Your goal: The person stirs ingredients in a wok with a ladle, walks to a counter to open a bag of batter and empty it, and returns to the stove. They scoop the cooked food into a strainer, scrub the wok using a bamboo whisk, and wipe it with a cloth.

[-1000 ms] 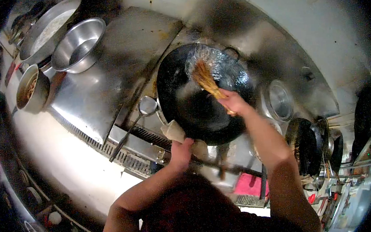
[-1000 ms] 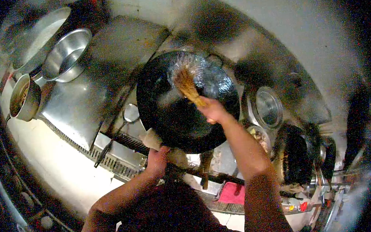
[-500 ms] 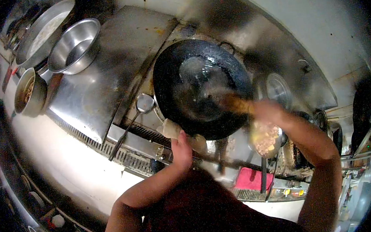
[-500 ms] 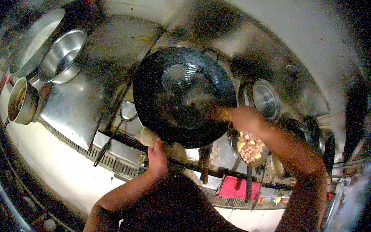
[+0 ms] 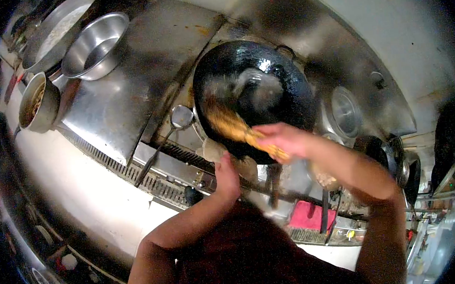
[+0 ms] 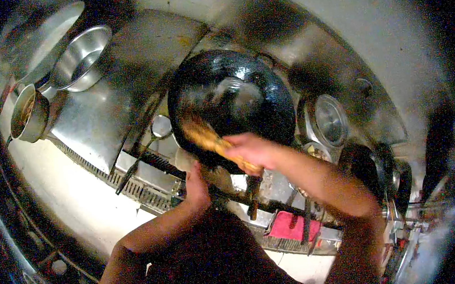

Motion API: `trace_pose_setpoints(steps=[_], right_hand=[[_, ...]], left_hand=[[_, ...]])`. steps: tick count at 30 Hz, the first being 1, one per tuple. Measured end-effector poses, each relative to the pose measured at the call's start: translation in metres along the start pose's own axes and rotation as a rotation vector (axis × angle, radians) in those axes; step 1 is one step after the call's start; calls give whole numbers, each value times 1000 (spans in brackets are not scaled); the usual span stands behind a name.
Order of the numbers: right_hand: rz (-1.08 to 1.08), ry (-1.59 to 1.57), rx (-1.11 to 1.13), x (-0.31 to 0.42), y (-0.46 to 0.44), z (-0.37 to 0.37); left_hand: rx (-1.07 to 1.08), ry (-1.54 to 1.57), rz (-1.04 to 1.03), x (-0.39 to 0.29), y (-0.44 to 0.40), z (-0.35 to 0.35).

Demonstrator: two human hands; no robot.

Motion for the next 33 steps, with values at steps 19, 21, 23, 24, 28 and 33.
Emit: trace_pose_setpoints(steps=[19,21,23,24,28,33], right_hand=[[-5,367,-334,-27,-79,70],[12,351,-295,-30,-46,43],[87,569,-171,-46,-19,37],[205,646,-143,-49,2,42],[-35,1473,-194,-43,58,104],[-222,1454,-814,-11,6,197]], left_hand=[[-42,-88,-89,-12,-2,-2],[16,-119,-125,-15,-5,-9],[2,-177,-60,-9,-7,-6],[7,-175,-58,-6,-10,-4],[4,-309,-138,7,-29,12],[10,-298,-154,0,-24,10]])
Point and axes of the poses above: each hand's wrist, its own y-axis away from the middle knuckle, its own z-axis out of the back of the hand, x = y × z, the point moved 10 cm from there along -y, towards the middle knuckle, and after that the axes turned 4 degrees about -z, right-handed, at the moved point
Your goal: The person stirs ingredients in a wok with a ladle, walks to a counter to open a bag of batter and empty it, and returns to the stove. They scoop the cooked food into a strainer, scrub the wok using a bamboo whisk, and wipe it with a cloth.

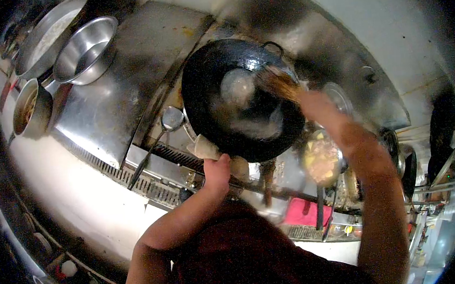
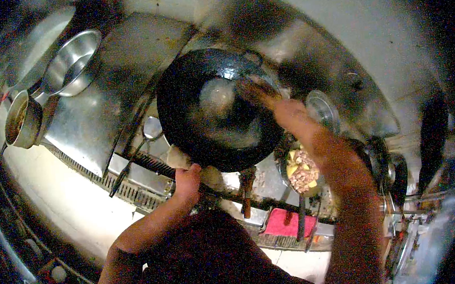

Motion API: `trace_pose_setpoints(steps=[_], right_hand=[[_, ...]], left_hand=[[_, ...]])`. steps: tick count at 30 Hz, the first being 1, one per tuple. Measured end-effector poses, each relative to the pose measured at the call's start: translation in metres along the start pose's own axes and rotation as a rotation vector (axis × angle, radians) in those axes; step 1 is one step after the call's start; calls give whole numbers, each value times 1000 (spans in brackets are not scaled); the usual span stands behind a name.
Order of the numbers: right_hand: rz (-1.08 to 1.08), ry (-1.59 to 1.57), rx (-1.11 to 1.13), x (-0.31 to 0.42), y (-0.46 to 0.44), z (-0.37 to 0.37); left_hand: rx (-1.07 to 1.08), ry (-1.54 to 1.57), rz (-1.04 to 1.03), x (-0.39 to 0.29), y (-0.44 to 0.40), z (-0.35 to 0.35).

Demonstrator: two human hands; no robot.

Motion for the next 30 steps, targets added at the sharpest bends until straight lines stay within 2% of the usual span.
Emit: trace_pose_setpoints(steps=[2,5,6,8,9,11,13,14,15,16,18,20,22,25,26,27,29,30], right_hand=[[85,-284,-72,30,-41,-39],[155,-762,203,110,9,-17],[109,-817,269,118,25,-16],[200,-893,428,128,50,-29],[411,-754,250,130,60,-20],[423,-493,230,96,84,-18],[423,-138,231,63,86,-19],[287,-22,291,42,86,-8],[76,79,227,13,66,-15],[76,75,224,16,57,-10],[-85,-61,130,16,32,14],[-44,-341,-22,41,-13,-16],[106,-450,101,90,-19,-39],[325,-580,25,124,27,-30],[415,-646,-8,122,60,-2],[383,-527,232,114,77,-8],[408,-300,152,76,92,-11],[349,-131,161,56,89,-15]], left_hand=[[21,-7,63,-1,4,-3],[40,-17,41,-3,5,-4],[43,-18,42,-5,6,-5],[23,-82,0,-12,7,-5],[31,-83,-1,-10,6,-5],[65,-7,-15,-10,3,-8],[48,-65,9,-20,10,-8],[27,-122,35,-23,12,-7],[28,-124,32,-22,11,-7],[28,-132,45,-18,10,-5],[27,-143,54,-18,10,-5],[32,-106,43,-21,13,-7],[25,-87,28,-18,11,-5],[61,-38,46,-15,12,-9],[91,-7,67,-14,11,-13],[96,-7,67,-14,10,-13],[96,-56,77,-13,9,-10],[98,-59,76,-14,10,-12]])
Point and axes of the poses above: each hand's wrist, its own y-axis away from the middle knuckle, its own z-axis out of the back of the hand, x = y × z, the point moved 10 cm from there along -y, towards the middle knuckle, and after that the axes turned 4 degrees about -z, right-handed, at the moved point
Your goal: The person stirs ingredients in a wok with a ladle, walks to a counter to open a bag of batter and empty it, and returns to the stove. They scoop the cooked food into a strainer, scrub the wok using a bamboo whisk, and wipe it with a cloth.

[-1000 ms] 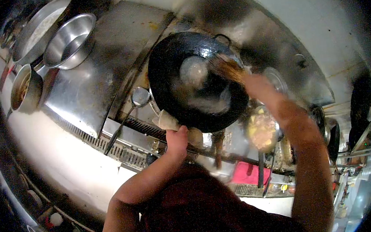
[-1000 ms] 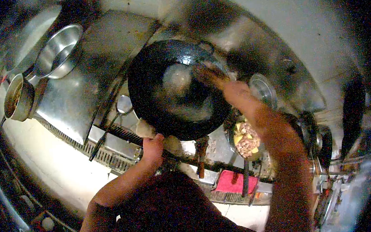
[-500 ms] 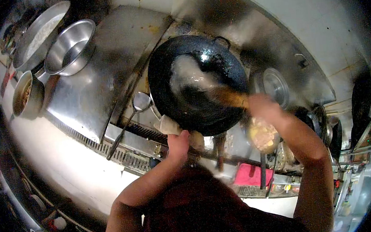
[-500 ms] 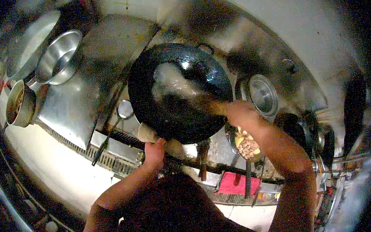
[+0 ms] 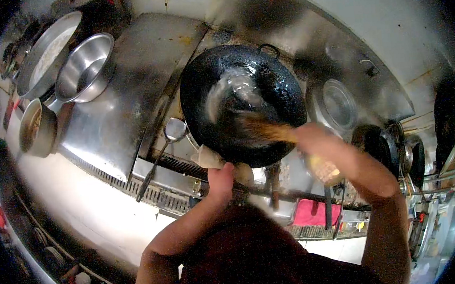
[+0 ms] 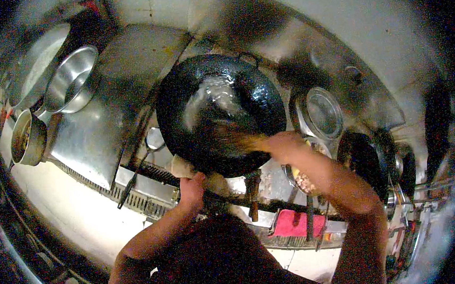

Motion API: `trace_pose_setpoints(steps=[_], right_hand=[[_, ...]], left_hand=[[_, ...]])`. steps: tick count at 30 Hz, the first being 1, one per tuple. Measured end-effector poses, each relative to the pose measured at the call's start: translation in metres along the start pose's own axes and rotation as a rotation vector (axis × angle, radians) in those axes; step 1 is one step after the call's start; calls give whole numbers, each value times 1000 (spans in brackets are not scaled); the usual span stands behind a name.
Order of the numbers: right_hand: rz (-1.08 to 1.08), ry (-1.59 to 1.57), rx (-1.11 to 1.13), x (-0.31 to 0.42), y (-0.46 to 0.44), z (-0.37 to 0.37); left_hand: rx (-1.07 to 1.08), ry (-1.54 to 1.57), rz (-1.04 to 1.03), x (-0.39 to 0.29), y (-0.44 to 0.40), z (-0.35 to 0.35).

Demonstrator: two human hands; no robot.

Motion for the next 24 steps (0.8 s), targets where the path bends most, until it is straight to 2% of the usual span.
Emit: trace_pose_setpoints(steps=[1,2,3,5,7,8,9,10,11,12,14,16,18,20,22,24], right_hand=[[-75,159,31,-19,-1,2],[-249,106,39,-43,-6,9],[-272,135,-88,-42,-11,28],[-396,-129,-123,-43,-31,51],[-137,-220,-281,-26,-91,27],[-42,-520,-450,-22,-118,9],[-26,-909,-187,4,-121,1],[-106,-1264,66,30,-118,-7],[-37,-1393,34,54,-107,8],[-41,-1391,103,70,-91,13],[55,-1236,279,91,-58,7],[56,-864,303,82,-14,5],[243,-540,57,55,15,10],[160,-410,65,6,29,-13],[62,-305,-97,-25,68,12],[-196,-393,-74,-54,100,19]], left_hand=[[-16,51,-28,-4,1,-1],[-32,99,-57,-8,2,-1],[-33,91,-59,-9,3,-1],[-81,40,-11,-7,8,3],[-99,43,-7,-15,13,0],[-110,49,0,-19,16,0],[-112,44,-1,-23,17,-1],[-149,7,58,-20,18,1],[-183,-30,117,-16,20,4],[-179,-35,119,-7,15,8],[-70,159,116,17,-1,4],[-73,106,95,9,2,4],[-71,53,79,7,7,3],[-85,38,-54,-6,8,6],[-75,13,-86,-18,14,6],[-68,-14,-110,-23,19,12]])
Point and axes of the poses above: each hand's wrist, its own y-axis away from the middle knuckle, its own z-axis out of the back of the hand, x = y × z, the point moved 10 cm from there along -y, towards the middle knuckle, and after that the axes turned 4 degrees about -z, right-handed, at the moved point
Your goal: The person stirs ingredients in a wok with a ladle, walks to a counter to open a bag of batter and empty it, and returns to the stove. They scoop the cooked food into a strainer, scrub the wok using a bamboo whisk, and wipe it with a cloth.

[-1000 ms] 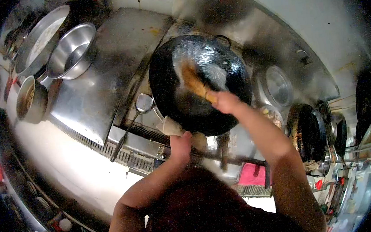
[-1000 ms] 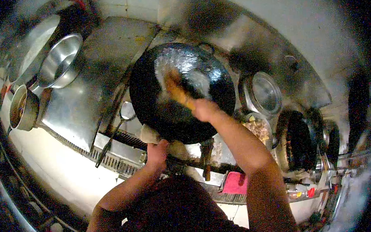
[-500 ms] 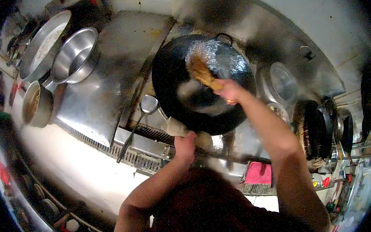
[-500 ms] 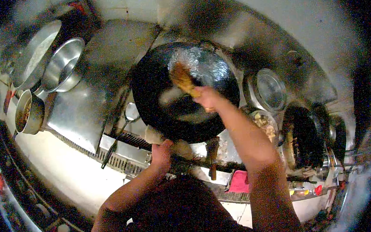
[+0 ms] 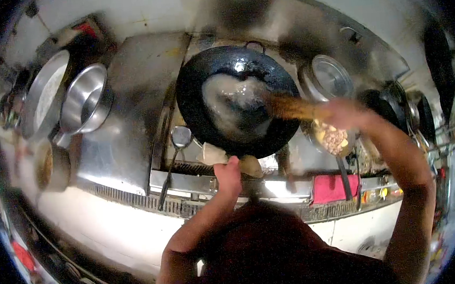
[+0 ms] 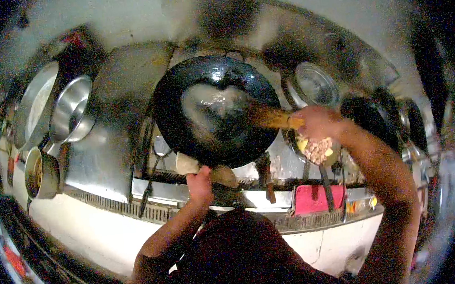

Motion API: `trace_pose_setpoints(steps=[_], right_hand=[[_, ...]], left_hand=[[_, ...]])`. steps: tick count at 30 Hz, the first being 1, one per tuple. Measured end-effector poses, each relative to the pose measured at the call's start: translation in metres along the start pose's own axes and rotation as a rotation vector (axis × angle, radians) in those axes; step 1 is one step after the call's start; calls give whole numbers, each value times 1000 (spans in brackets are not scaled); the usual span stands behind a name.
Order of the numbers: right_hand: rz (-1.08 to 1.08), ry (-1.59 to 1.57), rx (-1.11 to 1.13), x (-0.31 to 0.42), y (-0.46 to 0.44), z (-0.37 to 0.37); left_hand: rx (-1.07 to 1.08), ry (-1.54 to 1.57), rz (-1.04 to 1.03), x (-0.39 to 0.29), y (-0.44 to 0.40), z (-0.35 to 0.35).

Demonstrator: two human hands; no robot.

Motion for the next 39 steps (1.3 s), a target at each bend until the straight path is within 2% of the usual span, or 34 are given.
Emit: trace_pose_setpoints(steps=[4,6,8,10,12,14,16,18,19,20,22,23,24,26,27,30,31,32,33,34,36,37,39], right_hand=[[3,-71,-98,-18,41,28],[-99,48,-262,-29,51,42],[-89,16,-332,-44,37,32],[-234,64,-382,-39,27,41],[-241,142,-434,-42,9,41],[-268,153,-380,-69,-26,24],[-286,159,-323,-86,-43,9],[-242,153,-309,-94,-48,-1],[-238,146,-309,-103,-51,-6],[-267,112,-287,-114,-54,-14],[-292,71,-267,-135,-57,-29],[-264,36,-286,-142,-57,-34],[-238,1,-304,-146,-53,-35],[-245,-97,-308,-149,-35,-39],[-252,-188,-310,-151,-26,-42],[-136,-9,-406,-151,-17,-51],[-133,-14,-406,-159,-23,-61],[-224,-94,-390,-178,-32,-76],[-316,-173,-372,-197,-40,-92],[-314,-176,-371,-207,-49,-103],[-180,18,-309,-202,-62,-118],[-175,17,-308,-205,-67,-124],[-322,-122,-367,-214,-62,-119]], left_hand=[[82,-79,-62,-22,11,-3],[76,-139,-67,-34,23,-4],[114,-241,-255,-56,30,-10],[93,-305,-301,-53,30,-9],[67,-364,-345,-58,38,-15],[145,-376,-510,-84,58,-38],[138,-370,-458,-75,58,-46],[218,-172,-499,-90,77,-70],[294,-295,-622,-87,73,-75],[291,-304,-624,-87,77,-79],[336,-537,-735,-90,90,-103],[312,-508,-822,-102,107,-115],[313,-516,-825,-110,123,-126],[274,-870,-990,-125,159,-153],[273,-873,-992,-120,163,-158],[285,-960,-1056,-108,179,-174],[292,-1049,-1125,-105,188,-181],[300,-1139,-1193,-102,196,-189],[300,-1144,-1192,-101,202,-192],[296,-1165,-1156,-100,204,-193],[288,-1188,-1118,-95,206,-193],[276,-1218,-1105,-90,203,-191],[260,-1250,-1090,-85,200,-186]])
Point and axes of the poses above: each hand's wrist, its own y-axis away from the middle knuckle, its own z-axis out of the back of the hand, x = y × z, the point moved 10 cm from there along -y, towards the middle knuckle, and after that the axes turned 4 degrees about -z, right-handed, at the moved point
